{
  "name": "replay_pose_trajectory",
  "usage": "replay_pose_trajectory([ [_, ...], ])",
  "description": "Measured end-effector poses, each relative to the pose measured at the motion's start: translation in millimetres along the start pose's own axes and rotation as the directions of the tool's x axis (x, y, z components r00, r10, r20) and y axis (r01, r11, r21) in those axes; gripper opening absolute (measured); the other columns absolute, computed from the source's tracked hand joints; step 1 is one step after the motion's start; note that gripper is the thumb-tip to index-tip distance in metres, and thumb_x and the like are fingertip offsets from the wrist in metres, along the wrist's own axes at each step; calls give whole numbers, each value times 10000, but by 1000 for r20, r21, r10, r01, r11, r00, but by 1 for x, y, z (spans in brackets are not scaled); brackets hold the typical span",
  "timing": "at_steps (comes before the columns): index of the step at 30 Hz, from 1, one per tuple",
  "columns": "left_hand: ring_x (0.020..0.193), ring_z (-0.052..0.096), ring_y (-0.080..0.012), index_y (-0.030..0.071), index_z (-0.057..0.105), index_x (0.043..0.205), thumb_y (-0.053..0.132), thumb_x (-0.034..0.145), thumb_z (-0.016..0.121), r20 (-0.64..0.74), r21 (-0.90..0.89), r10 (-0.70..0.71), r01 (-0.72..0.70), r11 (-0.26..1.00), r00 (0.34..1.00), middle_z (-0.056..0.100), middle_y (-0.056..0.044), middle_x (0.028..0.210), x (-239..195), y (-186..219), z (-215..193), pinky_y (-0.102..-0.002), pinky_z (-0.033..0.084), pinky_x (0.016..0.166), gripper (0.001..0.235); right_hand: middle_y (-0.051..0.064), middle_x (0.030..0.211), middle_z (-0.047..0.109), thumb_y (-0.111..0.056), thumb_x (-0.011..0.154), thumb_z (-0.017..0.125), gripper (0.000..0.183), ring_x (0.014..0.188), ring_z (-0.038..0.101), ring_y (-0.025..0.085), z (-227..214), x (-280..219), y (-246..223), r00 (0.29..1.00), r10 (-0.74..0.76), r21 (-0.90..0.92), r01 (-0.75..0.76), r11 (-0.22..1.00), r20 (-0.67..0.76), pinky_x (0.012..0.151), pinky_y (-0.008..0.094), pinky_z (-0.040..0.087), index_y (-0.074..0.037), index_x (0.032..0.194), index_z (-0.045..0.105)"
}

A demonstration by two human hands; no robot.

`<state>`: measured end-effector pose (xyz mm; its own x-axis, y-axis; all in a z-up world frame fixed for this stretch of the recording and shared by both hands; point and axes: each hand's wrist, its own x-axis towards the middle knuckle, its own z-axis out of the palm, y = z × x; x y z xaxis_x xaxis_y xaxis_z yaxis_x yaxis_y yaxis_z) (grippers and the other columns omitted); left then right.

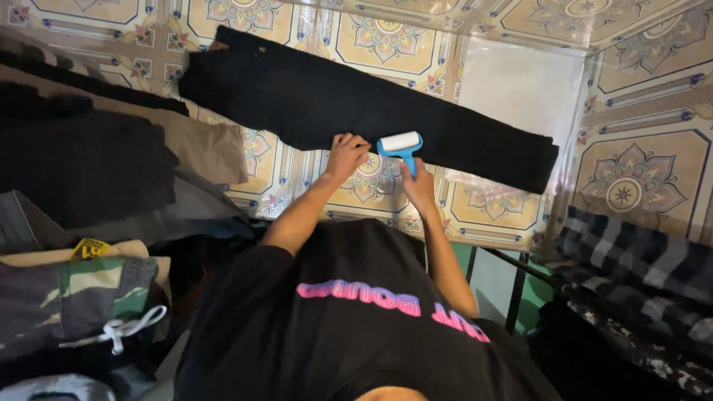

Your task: The person lays a pair of black trousers flat on a patterned surface, then uses a blue lint roller to roll over the entire garment, removing lint and debris. The person folds the trousers after cleaning.

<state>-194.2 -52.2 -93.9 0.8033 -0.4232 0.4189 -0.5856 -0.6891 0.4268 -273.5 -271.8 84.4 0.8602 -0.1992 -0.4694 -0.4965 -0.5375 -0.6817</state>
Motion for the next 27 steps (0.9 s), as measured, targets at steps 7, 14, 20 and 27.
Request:
replay_pose_trajectory([
  [7, 991, 662, -181, 179, 785, 983, 262, 950, 697, -14, -205, -193, 186, 961, 981, 690, 65, 1105, 3, 17, -10, -401, 473, 969, 126, 327, 964, 701, -520, 1024, 531, 481, 1056, 662, 541, 60, 135, 0, 988, -139, -5, 139, 990, -68, 898, 619, 496, -94, 1225, 633],
  [14, 1438, 421, -388, 110, 670, 1325, 261, 945, 716, -141, 148, -329, 348, 926, 934, 505, -174, 1511, -4, 7, -96, -551, 323, 1155, 412, 328, 982, 706, -481, 1023, 560, 435, 1075, 660, 537, 74, 99, -32, 981, -169, 43, 174, 984, -91, 905, 615, 495, -126, 1273, 593],
  [20, 1527, 302, -397, 140, 510, 1543, 235, 1048, 566, 71, 93, -351, 344, 934, 934, 305, -196, 1663, -21, -25, -74, -540, 261, 1237, 507, 284, 903, 708, -502, 997, 560, 396, 1045, 667, 523, 43, 26, -18, 998, -57, -90, 60, 994, 35, 924, 614, 472, -147, 1154, 635],
  [27, 1569, 183, -343, 78, 502, 1522, 272, 1021, 679, -26, 238, -439, 432, 870, 898, 288, -166, 1673, -15, -20, -110, -556, 92, 1263, 566, 234, 804, 710, -541, 974, 614, 350, 962, 698, 481, 108, 86, -65, 969, -246, -69, 248, 966, 34, 823, 592, 494, -246, 1153, 668],
])
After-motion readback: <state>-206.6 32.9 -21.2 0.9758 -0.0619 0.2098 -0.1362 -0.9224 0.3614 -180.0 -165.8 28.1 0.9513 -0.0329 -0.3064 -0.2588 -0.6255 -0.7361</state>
